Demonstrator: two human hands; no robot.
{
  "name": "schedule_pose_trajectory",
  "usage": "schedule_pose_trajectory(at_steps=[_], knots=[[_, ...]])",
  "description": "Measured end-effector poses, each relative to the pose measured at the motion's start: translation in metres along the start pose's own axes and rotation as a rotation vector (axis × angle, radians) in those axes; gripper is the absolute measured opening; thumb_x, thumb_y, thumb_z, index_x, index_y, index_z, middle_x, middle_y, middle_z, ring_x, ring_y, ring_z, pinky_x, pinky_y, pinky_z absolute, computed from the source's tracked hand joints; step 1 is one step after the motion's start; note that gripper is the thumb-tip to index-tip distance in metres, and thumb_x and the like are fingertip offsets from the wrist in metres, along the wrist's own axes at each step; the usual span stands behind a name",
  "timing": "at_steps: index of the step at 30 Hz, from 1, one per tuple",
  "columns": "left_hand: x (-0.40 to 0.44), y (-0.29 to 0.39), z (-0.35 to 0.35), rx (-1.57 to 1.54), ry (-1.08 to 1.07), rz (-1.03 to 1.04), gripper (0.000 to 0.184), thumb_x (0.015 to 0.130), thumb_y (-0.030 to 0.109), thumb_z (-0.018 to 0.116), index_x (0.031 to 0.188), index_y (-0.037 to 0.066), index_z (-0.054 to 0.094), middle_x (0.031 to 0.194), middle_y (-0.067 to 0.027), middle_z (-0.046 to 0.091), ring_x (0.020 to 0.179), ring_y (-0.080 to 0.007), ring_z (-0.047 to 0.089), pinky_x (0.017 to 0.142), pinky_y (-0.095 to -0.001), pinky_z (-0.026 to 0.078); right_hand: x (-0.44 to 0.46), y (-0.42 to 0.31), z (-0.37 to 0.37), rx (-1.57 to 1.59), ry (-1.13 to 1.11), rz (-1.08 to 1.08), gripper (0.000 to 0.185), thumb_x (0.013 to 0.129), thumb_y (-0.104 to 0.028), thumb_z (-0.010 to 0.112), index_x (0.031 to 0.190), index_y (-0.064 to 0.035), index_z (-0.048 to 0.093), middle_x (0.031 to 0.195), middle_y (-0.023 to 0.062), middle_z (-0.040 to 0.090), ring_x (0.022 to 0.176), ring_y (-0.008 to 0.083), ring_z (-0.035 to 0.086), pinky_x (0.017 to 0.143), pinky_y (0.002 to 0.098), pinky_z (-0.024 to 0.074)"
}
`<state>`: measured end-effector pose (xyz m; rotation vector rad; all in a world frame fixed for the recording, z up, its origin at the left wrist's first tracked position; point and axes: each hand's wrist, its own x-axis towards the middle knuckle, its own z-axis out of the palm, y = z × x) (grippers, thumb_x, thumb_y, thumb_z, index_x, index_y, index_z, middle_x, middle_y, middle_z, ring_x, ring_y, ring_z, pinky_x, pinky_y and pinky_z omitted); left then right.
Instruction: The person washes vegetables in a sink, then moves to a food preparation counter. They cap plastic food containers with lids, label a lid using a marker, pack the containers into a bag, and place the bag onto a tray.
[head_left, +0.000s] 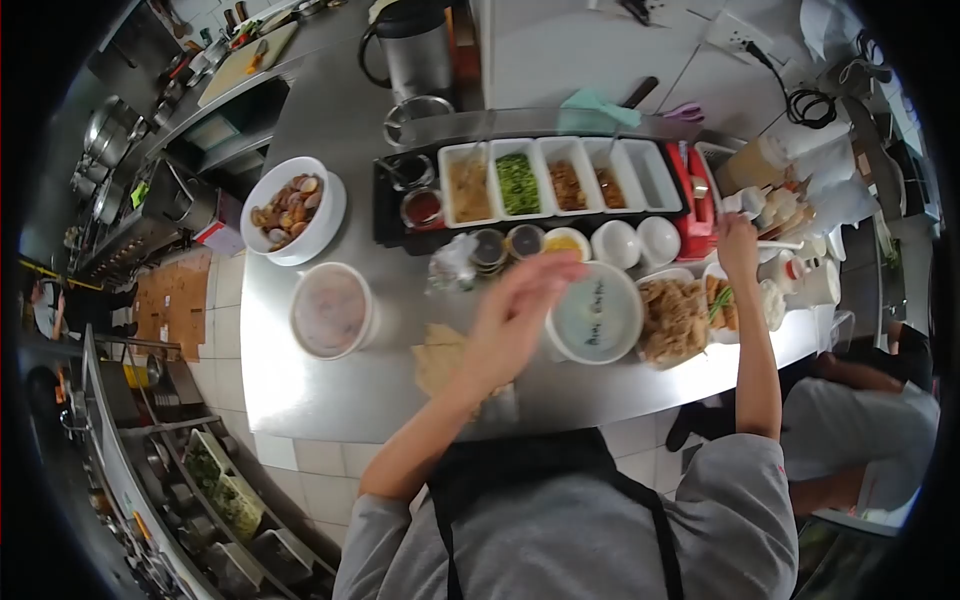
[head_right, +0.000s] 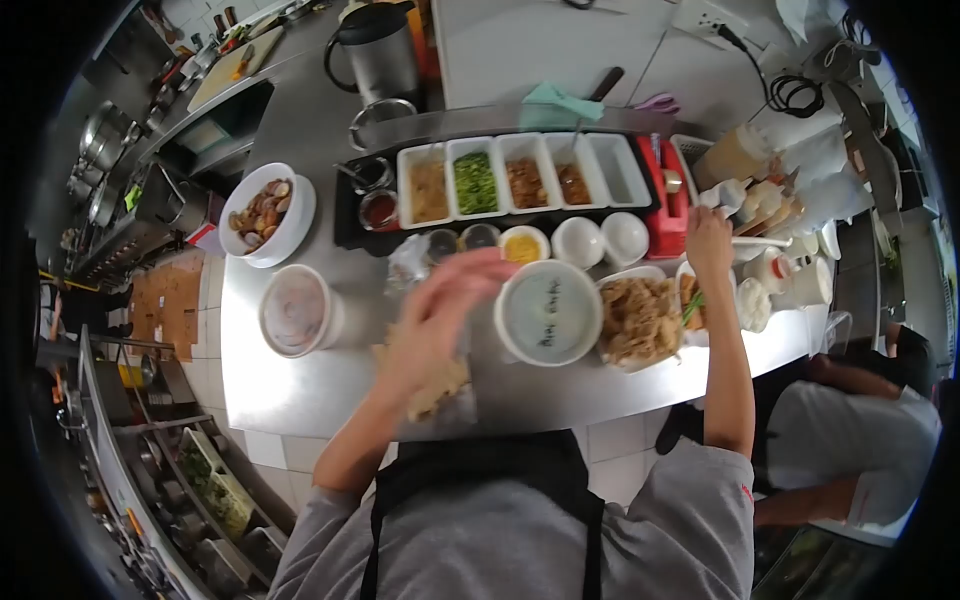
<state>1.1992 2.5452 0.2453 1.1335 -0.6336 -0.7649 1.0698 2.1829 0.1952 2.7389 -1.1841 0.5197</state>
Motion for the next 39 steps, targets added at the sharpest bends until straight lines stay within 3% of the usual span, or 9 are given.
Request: schedule_pose_trajectory(at_steps=[2, 8, 13, 18, 30, 32, 34, 35, 39], knots=[[0.048, -0.032, 0.061, -0.240, -0.158, -0.189, 0.029, 0.092, 0.013, 0.040, 0.117, 0.001, 0.048, 0.113, -0.0109, 0.055, 0.105, -0.0177, 0.052, 0.089, -0.0286, 0.039, 0.021, 0.067, 0.050, -0.102, -0.180, -0.232, 0.029, 0.088, -0.028, 0.043, 0.090, -0.0053, 0.062, 0.085, 0.0203, 0.060, 0.085, 0.0371, 0.055, 0.073, 0.0455, 0.0435], [0.158, -0.151, 0.194, -0.549, -0.052, -0.691, 0.027, 0.087, 0.011, 0.044, 0.109, -0.005, 0.047, 0.100, -0.0149, 0.057, 0.091, -0.0234, 0.057, 0.083, -0.0350, 0.044, 0.025, 0.068, 0.052, 0.525, -0.294, 0.046, 0.041, 0.080, -0.040, 0.057, 0.071, 0.0000, 0.062, 0.077, 0.0258, 0.054, 0.075, 0.0402, 0.055, 0.067, 0.0449, 0.0428], [0.191, -0.191, 0.223, -0.708, 0.156, -0.613, 0.025, 0.084, 0.005, 0.036, 0.102, -0.006, 0.049, 0.096, -0.0154, 0.058, 0.089, -0.0262, 0.057, 0.080, -0.0343, 0.046, -0.011, 0.062, 0.029, 0.839, 0.002, 0.063, 0.026, 0.081, -0.023, 0.059, 0.081, 0.0034, 0.058, 0.073, 0.0217, 0.051, 0.068, 0.0357, 0.050, 0.063, 0.0388, 0.0397], [0.185, -0.179, 0.230, -0.671, 0.224, -0.654, 0.029, 0.087, 0.020, 0.046, 0.104, -0.003, 0.048, 0.105, -0.0151, 0.057, 0.102, -0.0236, 0.053, 0.088, -0.0315, 0.040, -0.118, 0.097, -0.050, 1.113, -0.347, 0.321, 0.023, 0.090, -0.018, 0.047, 0.076, 0.0007, 0.051, 0.064, 0.0020, 0.047, 0.059, 0.0069, 0.044, 0.055, 0.0222, 0.0371], [0.187, -0.204, 0.243, -0.533, 0.366, -0.561, 0.014, 0.086, 0.012, 0.051, 0.092, 0.002, 0.059, 0.092, -0.0092, 0.063, 0.087, -0.0166, 0.061, 0.073, -0.0249, 0.044, -0.203, 0.113, -0.088, 1.297, -0.556, 0.584, 0.024, 0.090, -0.020, 0.050, 0.075, -0.0009, 0.052, 0.064, -0.0001, 0.049, 0.058, 0.0063, 0.045, 0.055, 0.0201, 0.0374], [0.200, -0.257, 0.229, -0.509, 0.076, -0.538, 0.012, 0.086, 0.012, 0.049, 0.080, 0.006, 0.058, 0.075, -0.0043, 0.061, 0.071, -0.0123, 0.059, 0.059, -0.0238, 0.045, -0.202, 0.110, -0.087, 1.286, -0.575, 0.547, 0.024, 0.090, -0.019, 0.049, 0.075, -0.0006, 0.051, 0.064, 0.0004, 0.049, 0.058, 0.0063, 0.045, 0.054, 0.0199, 0.0370], [0.198, -0.240, 0.269, -0.630, 0.500, -0.707, 0.013, 0.087, 0.014, 0.045, 0.085, 0.009, 0.056, 0.072, -0.0044, 0.059, 0.063, -0.0105, 0.054, 0.055, -0.0257, 0.044, -0.200, 0.105, -0.093, 1.247, -0.559, 0.516, 0.025, 0.091, -0.020, 0.048, 0.075, -0.0004, 0.051, 0.065, 0.0010, 0.049, 0.057, 0.0064, 0.044, 0.053, 0.0200, 0.0363], [0.194, -0.235, 0.269, -0.596, 0.342, -0.725, 0.010, 0.088, 0.016, 0.048, 0.093, 0.010, 0.054, 0.073, -0.0040, 0.058, 0.068, -0.0120, 0.057, 0.056, -0.0259, 0.044, -0.201, 0.103, -0.094, 1.239, -0.518, 0.526, 0.026, 0.091, -0.020, 0.047, 0.076, -0.0003, 0.051, 0.066, 0.0014, 0.049, 0.057, 0.0066, 0.044, 0.052, 0.0201, 0.0359], [0.164, -0.131, 0.243, -0.436, 0.191, -0.199, 0.024, 0.083, 0.008, 0.056, 0.106, 0.006, 0.050, 0.089, -0.0073, 0.062, 0.076, -0.0134, 0.060, 0.064, -0.0240, 0.046, -0.199, 0.091, -0.102, 1.422, -0.544, 0.377, 0.023, 0.089, -0.018, 0.050, 0.075, 0.0000, 0.050, 0.070, 0.0048, 0.051, 0.058, 0.0086, 0.046, 0.053, 0.0202, 0.0383]])
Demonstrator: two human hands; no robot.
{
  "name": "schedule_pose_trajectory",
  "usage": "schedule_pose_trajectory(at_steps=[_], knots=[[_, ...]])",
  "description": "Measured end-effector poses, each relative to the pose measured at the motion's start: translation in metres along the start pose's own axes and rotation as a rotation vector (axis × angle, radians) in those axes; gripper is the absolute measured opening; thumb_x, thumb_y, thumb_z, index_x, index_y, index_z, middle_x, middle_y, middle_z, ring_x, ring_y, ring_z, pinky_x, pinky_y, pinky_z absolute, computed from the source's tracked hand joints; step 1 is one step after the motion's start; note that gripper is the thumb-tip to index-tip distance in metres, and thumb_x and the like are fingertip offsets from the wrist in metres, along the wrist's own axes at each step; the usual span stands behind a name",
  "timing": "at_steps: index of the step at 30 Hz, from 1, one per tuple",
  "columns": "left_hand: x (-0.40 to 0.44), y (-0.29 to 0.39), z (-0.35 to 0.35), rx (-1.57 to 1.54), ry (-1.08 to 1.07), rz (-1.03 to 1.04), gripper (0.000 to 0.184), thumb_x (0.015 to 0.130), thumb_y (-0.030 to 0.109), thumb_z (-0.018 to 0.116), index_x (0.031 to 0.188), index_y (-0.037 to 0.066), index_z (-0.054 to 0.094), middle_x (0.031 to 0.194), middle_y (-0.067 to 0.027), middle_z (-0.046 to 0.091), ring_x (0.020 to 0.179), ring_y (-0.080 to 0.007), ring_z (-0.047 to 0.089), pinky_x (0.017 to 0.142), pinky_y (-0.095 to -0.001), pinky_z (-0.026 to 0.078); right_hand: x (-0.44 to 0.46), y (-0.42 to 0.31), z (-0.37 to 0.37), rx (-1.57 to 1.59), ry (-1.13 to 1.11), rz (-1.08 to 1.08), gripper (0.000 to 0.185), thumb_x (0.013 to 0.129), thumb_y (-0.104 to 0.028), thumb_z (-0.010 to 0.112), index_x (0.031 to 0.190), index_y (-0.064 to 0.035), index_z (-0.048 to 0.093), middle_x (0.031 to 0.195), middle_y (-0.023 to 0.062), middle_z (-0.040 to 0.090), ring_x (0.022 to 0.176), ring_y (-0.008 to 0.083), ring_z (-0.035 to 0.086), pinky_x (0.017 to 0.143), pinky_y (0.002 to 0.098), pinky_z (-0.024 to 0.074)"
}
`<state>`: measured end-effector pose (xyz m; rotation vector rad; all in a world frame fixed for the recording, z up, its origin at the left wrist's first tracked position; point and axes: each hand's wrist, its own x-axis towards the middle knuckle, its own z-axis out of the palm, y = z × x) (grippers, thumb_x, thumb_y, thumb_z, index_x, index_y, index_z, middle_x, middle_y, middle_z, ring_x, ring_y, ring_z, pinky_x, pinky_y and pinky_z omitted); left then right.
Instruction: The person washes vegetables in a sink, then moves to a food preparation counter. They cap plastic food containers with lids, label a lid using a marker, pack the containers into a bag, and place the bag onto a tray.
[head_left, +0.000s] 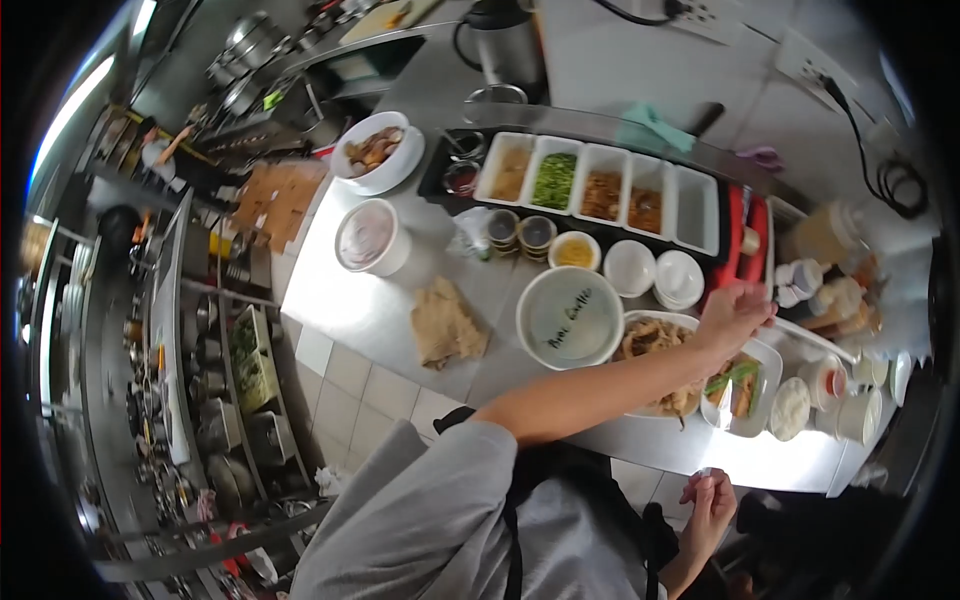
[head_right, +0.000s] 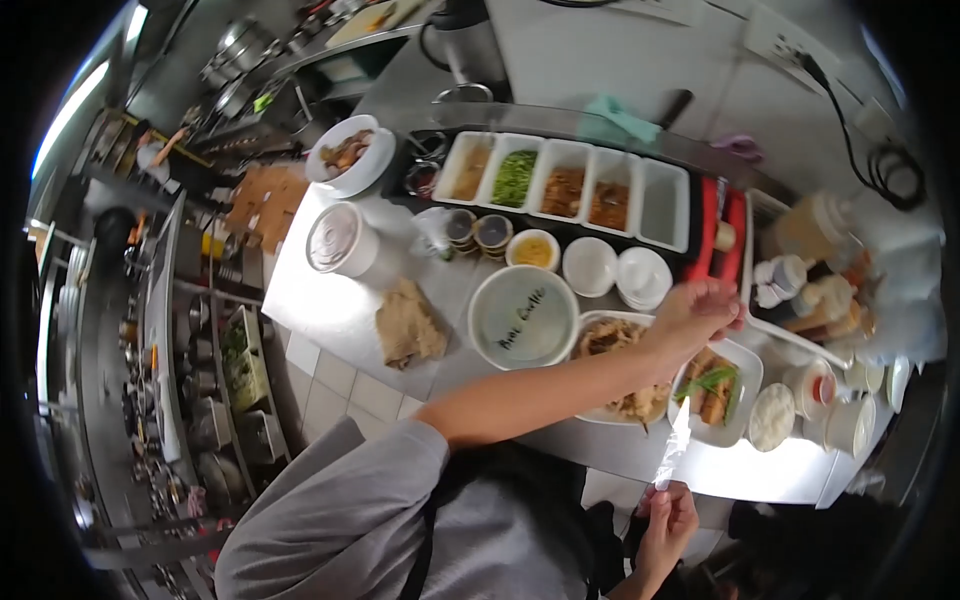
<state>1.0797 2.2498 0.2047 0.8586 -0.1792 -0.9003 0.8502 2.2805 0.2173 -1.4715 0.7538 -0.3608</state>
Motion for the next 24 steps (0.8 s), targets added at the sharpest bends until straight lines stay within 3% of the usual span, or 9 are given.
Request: schedule_pose_trajectory(at_steps=[2, 5, 6, 8, 11, 15, 19, 24], knots=[[-0.037, 0.072, -0.024, 0.064, -0.031, 0.248, 0.039, 0.080, 0.002, 0.058, 0.116, 0.004, 0.044, 0.099, -0.0124, 0.062, 0.083, -0.0161, 0.061, 0.072, -0.0262, 0.047, 0.003, -0.007, 0.019, 0.101, -0.117, -0.014, 0.019, 0.088, -0.014, 0.052, 0.075, 0.0002, 0.050, 0.071, 0.0058, 0.052, 0.058, 0.0093, 0.047, 0.053, 0.0206, 0.0398], [-0.100, 0.153, -0.106, 0.179, 0.149, 0.525, 0.052, 0.079, 0.000, 0.059, 0.126, 0.005, 0.036, 0.106, -0.0171, 0.059, 0.089, -0.0214, 0.061, 0.076, -0.0299, 0.049, 0.026, -0.022, 0.085, 0.050, -0.367, -0.054, 0.013, 0.085, -0.008, 0.053, 0.078, 0.0017, 0.052, 0.073, 0.0072, 0.054, 0.062, 0.0107, 0.051, 0.056, 0.0223, 0.0432], [-0.119, 0.170, -0.140, 0.212, 0.346, 0.574, 0.055, 0.078, 0.002, 0.060, 0.128, 0.006, 0.035, 0.109, -0.0175, 0.058, 0.090, -0.0216, 0.061, 0.075, -0.0311, 0.049, 0.034, -0.028, 0.117, 0.021, -0.485, 0.006, 0.012, 0.085, -0.010, 0.054, 0.080, 0.0009, 0.054, 0.073, 0.0060, 0.056, 0.063, 0.0096, 0.052, 0.055, 0.0221, 0.0436], [-0.152, 0.200, -0.226, 0.299, 0.506, 0.701, 0.055, 0.079, 0.007, 0.062, 0.128, 0.007, 0.036, 0.108, -0.0149, 0.058, 0.088, -0.0194, 0.061, 0.075, -0.0304, 0.049, 0.052, -0.014, 0.195, -0.046, -0.657, 0.004, 0.018, 0.086, -0.019, 0.057, 0.080, -0.0023, 0.055, 0.066, 0.0008, 0.055, 0.056, 0.0064, 0.050, 0.051, 0.0206, 0.0420], [-0.189, 0.249, -0.329, 0.434, 0.747, 0.684, 0.052, 0.081, 0.008, 0.061, 0.126, 0.002, 0.038, 0.106, -0.0147, 0.060, 0.087, -0.0169, 0.061, 0.074, -0.0272, 0.050, 0.073, 0.011, 0.312, -0.021, -0.858, -0.021, 0.027, 0.087, -0.028, 0.054, 0.077, -0.0028, 0.054, 0.061, 0.0007, 0.053, 0.054, 0.0061, 0.049, 0.048, 0.0214, 0.0422], [-0.193, 0.290, -0.431, 0.520, 0.860, 0.685, 0.046, 0.082, 0.009, 0.058, 0.123, -0.004, 0.040, 0.103, -0.0163, 0.060, 0.085, -0.0177, 0.062, 0.074, -0.0266, 0.051, 0.094, 0.019, 0.413, -0.053, -0.840, -0.025, 0.028, 0.087, -0.029, 0.055, 0.078, -0.0026, 0.055, 0.063, 0.0007, 0.053, 0.055, 0.0064, 0.051, 0.047, 0.0219, 0.0426], [-0.190, 0.306, -0.471, 0.488, 0.811, 0.613, 0.037, 0.083, 0.007, 0.056, 0.117, -0.005, 0.046, 0.100, -0.0159, 0.061, 0.084, -0.0178, 0.062, 0.073, -0.0252, 0.051, 0.101, 0.024, 0.455, -0.086, -0.789, 0.028, 0.028, 0.087, -0.030, 0.055, 0.080, -0.0022, 0.055, 0.065, 0.0007, 0.053, 0.057, 0.0068, 0.052, 0.046, 0.0219, 0.0435], [-0.188, 0.302, -0.504, 0.265, 0.747, 0.252, 0.034, 0.084, 0.007, 0.055, 0.116, -0.002, 0.048, 0.105, -0.0149, 0.060, 0.087, -0.0170, 0.061, 0.073, -0.0254, 0.051, 0.110, 0.045, 0.470, -0.195, -0.804, 0.072, 0.029, 0.086, -0.030, 0.055, 0.081, -0.0017, 0.056, 0.065, 0.0015, 0.054, 0.058, 0.0071, 0.053, 0.045, 0.0222, 0.0434]])
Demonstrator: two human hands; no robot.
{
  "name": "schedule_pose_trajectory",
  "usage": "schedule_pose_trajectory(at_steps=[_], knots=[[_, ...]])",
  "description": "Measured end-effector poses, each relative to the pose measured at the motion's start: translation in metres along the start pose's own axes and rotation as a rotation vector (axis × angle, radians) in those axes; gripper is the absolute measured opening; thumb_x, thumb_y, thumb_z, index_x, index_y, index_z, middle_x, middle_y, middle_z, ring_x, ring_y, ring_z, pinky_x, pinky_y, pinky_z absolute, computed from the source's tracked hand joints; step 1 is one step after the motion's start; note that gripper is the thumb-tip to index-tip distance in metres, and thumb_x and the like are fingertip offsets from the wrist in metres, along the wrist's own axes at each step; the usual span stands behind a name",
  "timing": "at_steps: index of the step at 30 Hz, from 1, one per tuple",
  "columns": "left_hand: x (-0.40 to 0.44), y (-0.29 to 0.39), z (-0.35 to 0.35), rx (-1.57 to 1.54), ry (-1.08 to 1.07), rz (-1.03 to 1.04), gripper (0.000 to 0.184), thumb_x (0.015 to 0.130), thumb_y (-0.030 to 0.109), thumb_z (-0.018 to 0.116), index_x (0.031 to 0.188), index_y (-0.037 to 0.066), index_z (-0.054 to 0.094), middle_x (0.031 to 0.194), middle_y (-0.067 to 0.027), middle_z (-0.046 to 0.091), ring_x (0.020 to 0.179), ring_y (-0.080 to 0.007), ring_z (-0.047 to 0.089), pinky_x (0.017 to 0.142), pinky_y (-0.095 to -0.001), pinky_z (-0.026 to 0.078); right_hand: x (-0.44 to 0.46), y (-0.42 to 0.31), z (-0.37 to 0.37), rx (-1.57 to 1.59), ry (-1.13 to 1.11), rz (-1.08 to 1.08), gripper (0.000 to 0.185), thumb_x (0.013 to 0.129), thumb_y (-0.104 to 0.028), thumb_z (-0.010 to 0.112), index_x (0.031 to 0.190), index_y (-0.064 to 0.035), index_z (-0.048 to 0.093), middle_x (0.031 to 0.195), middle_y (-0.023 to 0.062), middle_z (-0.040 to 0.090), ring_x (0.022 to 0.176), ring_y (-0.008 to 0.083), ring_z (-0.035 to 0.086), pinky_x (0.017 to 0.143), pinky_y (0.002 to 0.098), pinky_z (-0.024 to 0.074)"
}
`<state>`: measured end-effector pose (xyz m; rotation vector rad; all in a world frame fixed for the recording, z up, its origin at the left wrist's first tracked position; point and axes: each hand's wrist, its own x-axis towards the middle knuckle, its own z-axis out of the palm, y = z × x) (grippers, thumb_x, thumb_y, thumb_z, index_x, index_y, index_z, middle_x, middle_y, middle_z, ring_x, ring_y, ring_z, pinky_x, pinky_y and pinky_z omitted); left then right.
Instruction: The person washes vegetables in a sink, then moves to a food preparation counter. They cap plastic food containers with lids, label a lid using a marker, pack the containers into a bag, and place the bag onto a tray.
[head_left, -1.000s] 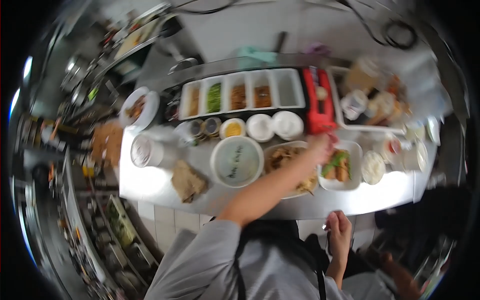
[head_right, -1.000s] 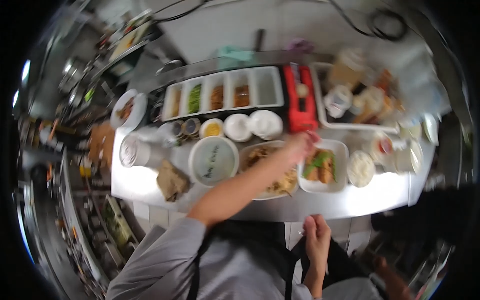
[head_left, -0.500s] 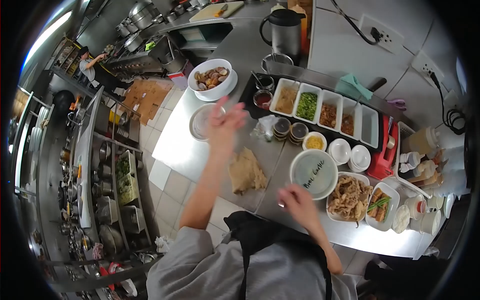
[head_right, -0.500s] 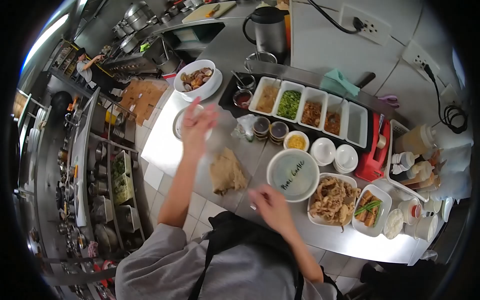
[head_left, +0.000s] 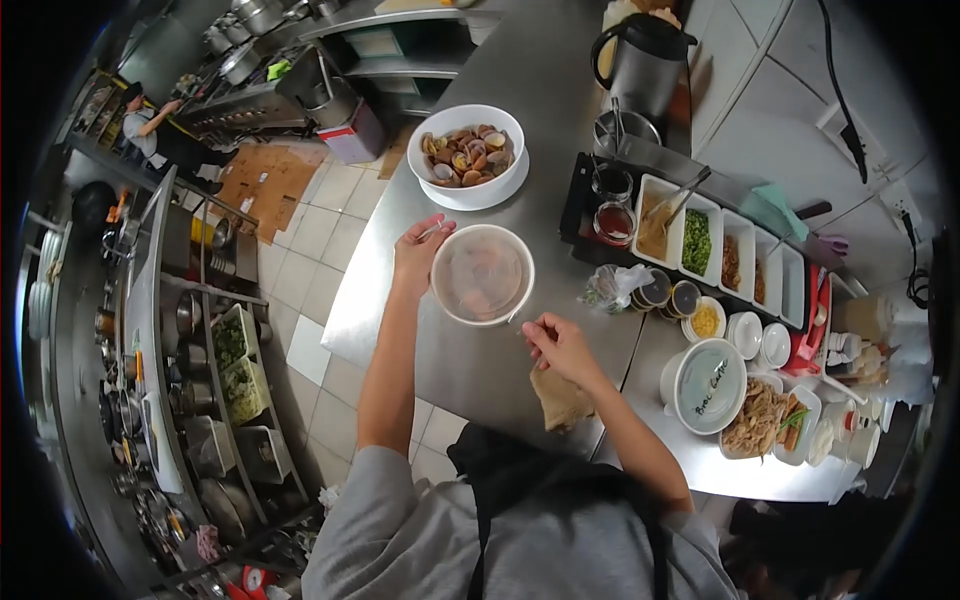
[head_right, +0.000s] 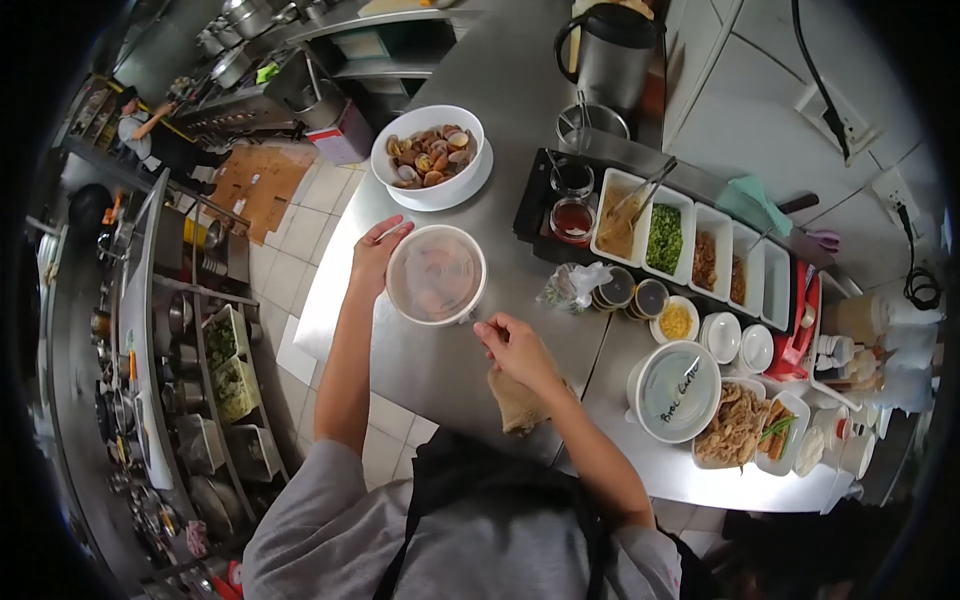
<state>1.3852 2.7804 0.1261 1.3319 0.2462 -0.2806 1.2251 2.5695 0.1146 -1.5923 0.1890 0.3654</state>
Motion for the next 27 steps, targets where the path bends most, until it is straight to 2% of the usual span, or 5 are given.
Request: schedule_pose_trajectory(at_steps=[11, 17, 20, 24, 27], knots=[[0.015, -0.010, -0.016, -0.029, -0.415, -0.455, 0.029, 0.086, 0.006, 0.050, 0.114, 0.000, 0.053, 0.102, -0.0096, 0.061, 0.087, -0.0154, 0.061, 0.074, -0.0249, 0.052, 0.006, 0.019, 0.035, -0.434, 0.277, -0.249, 0.026, 0.078, -0.025, 0.063, 0.091, -0.0039, 0.055, 0.076, 0.0122, 0.061, 0.067, 0.0320, 0.059, 0.059, 0.0393, 0.0465], [0.029, 0.001, -0.023, 0.723, -0.368, 0.044, 0.024, 0.086, 0.009, 0.053, 0.106, -0.003, 0.058, 0.090, -0.0095, 0.064, 0.084, -0.0161, 0.061, 0.071, -0.0257, 0.051, -0.007, 0.017, 0.023, -0.774, 0.417, -0.333, 0.021, 0.073, -0.020, 0.064, 0.089, -0.0093, 0.056, 0.091, 0.0081, 0.056, 0.079, 0.0283, 0.055, 0.066, 0.0364, 0.0456], [0.000, 0.020, -0.012, 0.323, -0.253, -0.005, 0.038, 0.091, 0.026, 0.048, 0.111, -0.005, 0.054, 0.099, -0.0106, 0.061, 0.089, -0.0132, 0.056, 0.080, -0.0259, 0.044, -0.061, -0.010, 0.007, -0.936, 0.624, -0.414, 0.018, 0.071, -0.018, 0.064, 0.087, -0.0097, 0.059, 0.096, 0.0037, 0.054, 0.091, 0.0234, 0.049, 0.075, 0.0323, 0.0429], [-0.037, 0.009, 0.000, 0.683, -0.301, 0.063, 0.042, 0.092, 0.034, 0.046, 0.112, -0.003, 0.054, 0.094, -0.0031, 0.057, 0.086, -0.0093, 0.049, 0.079, -0.0224, 0.039, -0.066, 0.043, 0.012, -0.911, 0.583, -0.494, 0.019, 0.070, -0.011, 0.064, 0.088, -0.0099, 0.061, 0.097, 0.0028, 0.053, 0.092, 0.0216, 0.048, 0.076, 0.0307, 0.0412], [-0.048, -0.003, 0.003, 0.594, -0.257, 0.041, 0.042, 0.092, 0.034, 0.046, 0.110, -0.003, 0.054, 0.090, -0.0020, 0.056, 0.083, -0.0087, 0.047, 0.077, -0.0211, 0.038, -0.018, 0.029, 0.038, -0.177, 0.672, -0.373, 0.020, 0.072, -0.003, 0.059, 0.091, -0.0037, 0.055, 0.095, 0.0102, 0.052, 0.086, 0.0281, 0.049, 0.071, 0.0334, 0.0436]])
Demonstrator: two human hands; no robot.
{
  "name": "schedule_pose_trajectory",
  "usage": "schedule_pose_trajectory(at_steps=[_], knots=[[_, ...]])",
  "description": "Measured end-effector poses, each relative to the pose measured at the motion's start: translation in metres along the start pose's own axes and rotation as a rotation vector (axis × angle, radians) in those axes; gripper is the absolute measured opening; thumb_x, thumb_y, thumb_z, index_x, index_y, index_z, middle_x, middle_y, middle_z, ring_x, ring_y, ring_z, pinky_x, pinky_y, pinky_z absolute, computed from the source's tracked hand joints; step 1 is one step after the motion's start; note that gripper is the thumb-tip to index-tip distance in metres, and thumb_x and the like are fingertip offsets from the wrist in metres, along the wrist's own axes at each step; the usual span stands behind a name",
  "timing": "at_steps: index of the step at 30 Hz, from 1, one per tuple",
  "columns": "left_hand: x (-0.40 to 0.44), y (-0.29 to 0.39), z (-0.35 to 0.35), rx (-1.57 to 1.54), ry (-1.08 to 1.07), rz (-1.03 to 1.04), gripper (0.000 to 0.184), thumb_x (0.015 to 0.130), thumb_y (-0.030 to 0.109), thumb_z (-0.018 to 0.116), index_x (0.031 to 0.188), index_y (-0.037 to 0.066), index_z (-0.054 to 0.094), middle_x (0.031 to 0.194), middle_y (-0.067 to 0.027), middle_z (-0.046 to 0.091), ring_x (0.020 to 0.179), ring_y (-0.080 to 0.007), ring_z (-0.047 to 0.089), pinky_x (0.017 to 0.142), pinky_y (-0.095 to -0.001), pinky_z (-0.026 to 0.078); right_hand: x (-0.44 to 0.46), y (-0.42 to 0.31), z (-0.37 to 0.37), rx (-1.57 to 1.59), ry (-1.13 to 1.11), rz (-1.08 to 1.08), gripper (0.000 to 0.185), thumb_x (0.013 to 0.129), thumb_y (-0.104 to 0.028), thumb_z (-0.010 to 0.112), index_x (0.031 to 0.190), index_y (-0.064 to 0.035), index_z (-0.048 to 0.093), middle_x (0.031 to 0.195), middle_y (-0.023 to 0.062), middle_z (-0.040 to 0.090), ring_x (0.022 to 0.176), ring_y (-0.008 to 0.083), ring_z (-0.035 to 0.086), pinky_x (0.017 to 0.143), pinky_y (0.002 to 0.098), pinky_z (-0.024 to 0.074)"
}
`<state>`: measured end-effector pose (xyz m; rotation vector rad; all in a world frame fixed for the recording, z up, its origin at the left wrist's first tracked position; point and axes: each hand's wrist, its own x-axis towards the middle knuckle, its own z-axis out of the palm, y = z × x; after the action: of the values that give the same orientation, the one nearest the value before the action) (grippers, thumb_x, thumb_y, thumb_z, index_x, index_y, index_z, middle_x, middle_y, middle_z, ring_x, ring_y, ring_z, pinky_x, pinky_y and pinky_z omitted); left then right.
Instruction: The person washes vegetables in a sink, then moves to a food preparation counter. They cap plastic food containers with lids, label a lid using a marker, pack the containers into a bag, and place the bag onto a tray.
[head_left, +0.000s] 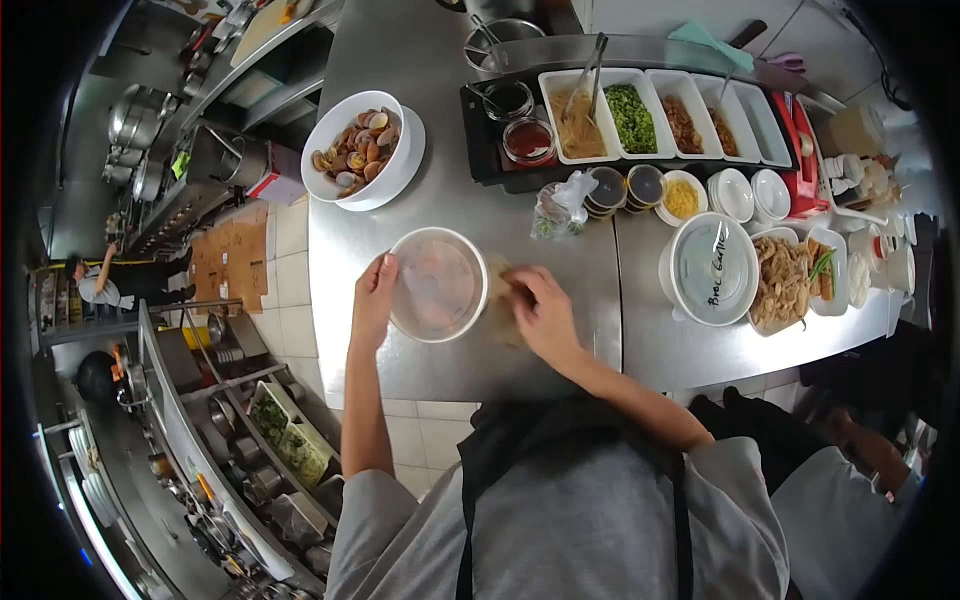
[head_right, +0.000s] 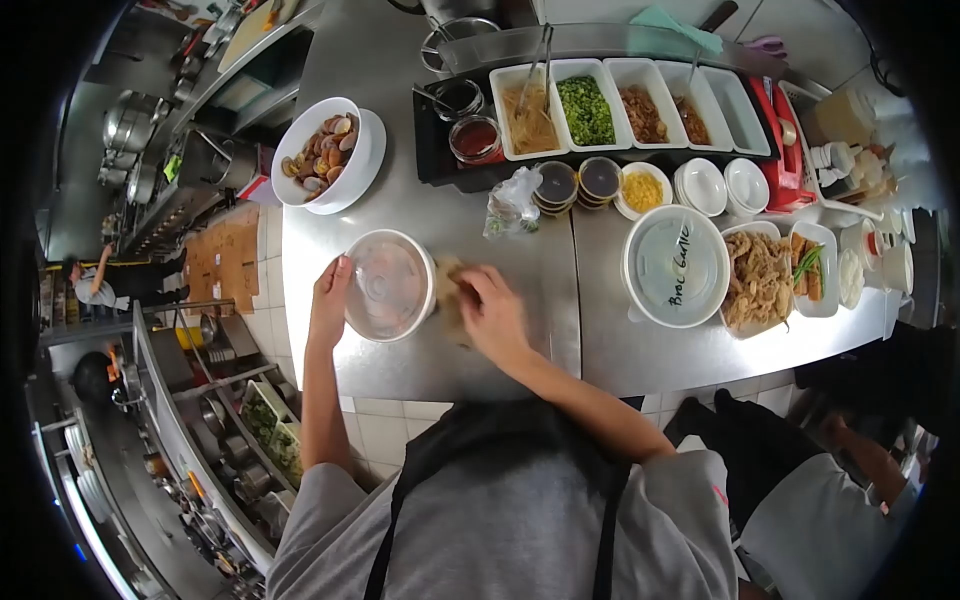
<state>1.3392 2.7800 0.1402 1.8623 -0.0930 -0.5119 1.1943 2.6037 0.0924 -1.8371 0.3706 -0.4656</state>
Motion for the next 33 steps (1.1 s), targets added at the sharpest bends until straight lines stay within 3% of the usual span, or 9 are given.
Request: schedule_pose_trajectory(at_steps=[8, 11, 14, 18, 21, 24, 26, 28, 33], knots=[[-0.035, -0.013, 0.000, 0.060, 0.236, -0.032, 0.044, 0.092, 0.037, 0.042, 0.087, -0.005, 0.055, 0.074, -0.0022, 0.047, 0.072, -0.0105, 0.040, 0.068, -0.0253, 0.037, 0.018, 0.005, 0.015, -0.658, -0.204, -0.296, 0.025, 0.072, -0.010, 0.056, 0.095, -0.0037, 0.051, 0.107, 0.0126, 0.050, 0.094, 0.0291, 0.049, 0.078, 0.0348, 0.0394], [-0.056, -0.012, 0.012, 0.148, 0.310, 0.053, 0.044, 0.093, 0.035, 0.038, 0.080, -0.005, 0.053, 0.067, -0.0026, 0.043, 0.068, -0.0112, 0.037, 0.062, -0.0267, 0.035, 0.021, -0.004, -0.022, -0.702, 0.067, -0.366, 0.029, 0.077, -0.013, 0.050, 0.105, -0.0037, 0.052, 0.114, 0.0150, 0.049, 0.100, 0.0294, 0.048, 0.083, 0.0353, 0.0385], [-0.070, -0.011, 0.031, 0.079, 0.343, 0.068, 0.045, 0.093, 0.035, 0.037, 0.076, -0.004, 0.051, 0.067, -0.0016, 0.043, 0.067, -0.0106, 0.036, 0.060, -0.0267, 0.034, 0.001, -0.036, -0.008, 0.330, -0.118, 0.146, 0.048, 0.093, -0.027, 0.038, 0.130, 0.0033, 0.032, 0.139, 0.0181, 0.027, 0.129, 0.0291, 0.024, 0.105, 0.0346, 0.0190], [-0.074, -0.027, 0.040, -0.001, 0.387, 0.074, 0.047, 0.094, 0.035, 0.035, 0.076, -0.006, 0.052, 0.066, -0.0022, 0.045, 0.062, -0.0112, 0.037, 0.057, -0.0282, 0.035, -0.020, -0.007, 0.036, 0.630, -0.119, 0.133, 0.064, 0.094, -0.034, 0.035, 0.135, 0.0081, 0.010, 0.142, 0.0249, 0.013, 0.134, 0.0290, 0.007, 0.107, 0.0315, 0.0082], [-0.080, -0.028, 0.038, 0.078, 0.437, 0.048, 0.040, 0.094, 0.033, 0.038, 0.068, 0.004, 0.047, 0.062, 0.0031, 0.038, 0.059, -0.0070, 0.034, 0.053, -0.0243, 0.031, -0.024, -0.020, -0.005, 0.449, -0.407, 0.220, 0.069, 0.092, -0.039, 0.036, 0.134, 0.0101, 0.011, 0.141, 0.0273, 0.011, 0.134, 0.0307, 0.006, 0.107, 0.0322, 0.0080], [-0.092, -0.024, 0.043, 0.043, 0.440, 0.083, 0.040, 0.094, 0.032, 0.040, 0.066, 0.004, 0.047, 0.060, 0.0033, 0.038, 0.058, -0.0066, 0.034, 0.052, -0.0241, 0.030, -0.011, -0.047, -0.098, 0.090, -0.294, -0.322, 0.057, 0.086, -0.031, 0.054, 0.132, -0.0025, 0.034, 0.136, 0.0261, 0.028, 0.129, 0.0326, 0.025, 0.103, 0.0350, 0.0251], [-0.102, -0.030, 0.044, 0.004, 0.453, 0.102, 0.041, 0.094, 0.032, 0.039, 0.064, 0.004, 0.045, 0.059, 0.0039, 0.037, 0.058, -0.0062, 0.033, 0.051, -0.0239, 0.029, 0.020, -0.083, -0.189, 0.268, 0.044, -0.227, 0.032, 0.083, -0.020, 0.059, 0.110, -0.0052, 0.057, 0.113, 0.0169, 0.053, 0.105, 0.0292, 0.051, 0.087, 0.0332, 0.0409], [-0.119, -0.020, 0.053, 0.007, 0.478, 0.113, 0.039, 0.094, 0.030, 0.038, 0.068, 0.002, 0.048, 0.061, 0.0025, 0.040, 0.059, -0.0070, 0.035, 0.051, -0.0244, 0.031, 0.089, -0.039, -0.281, -0.141, 0.435, -0.308, 0.019, 0.076, -0.009, 0.059, 0.095, -0.0066, 0.059, 0.088, 0.0105, 0.060, 0.082, 0.0259, 0.056, 0.072, 0.0364, 0.0443], [-0.169, 0.036, 0.108, 0.110, 0.370, 0.056, 0.038, 0.093, 0.027, 0.040, 0.077, -0.004, 0.054, 0.063, 0.0006, 0.044, 0.060, -0.0093, 0.039, 0.053, -0.0252, 0.035, 0.224, 0.069, -0.445, -1.356, 0.581, -0.036, 0.046, 0.084, -0.046, 0.045, 0.083, -0.0049, 0.065, 0.093, 0.0180, 0.061, 0.089, 0.0341, 0.057, 0.077, 0.0425, 0.0453]])
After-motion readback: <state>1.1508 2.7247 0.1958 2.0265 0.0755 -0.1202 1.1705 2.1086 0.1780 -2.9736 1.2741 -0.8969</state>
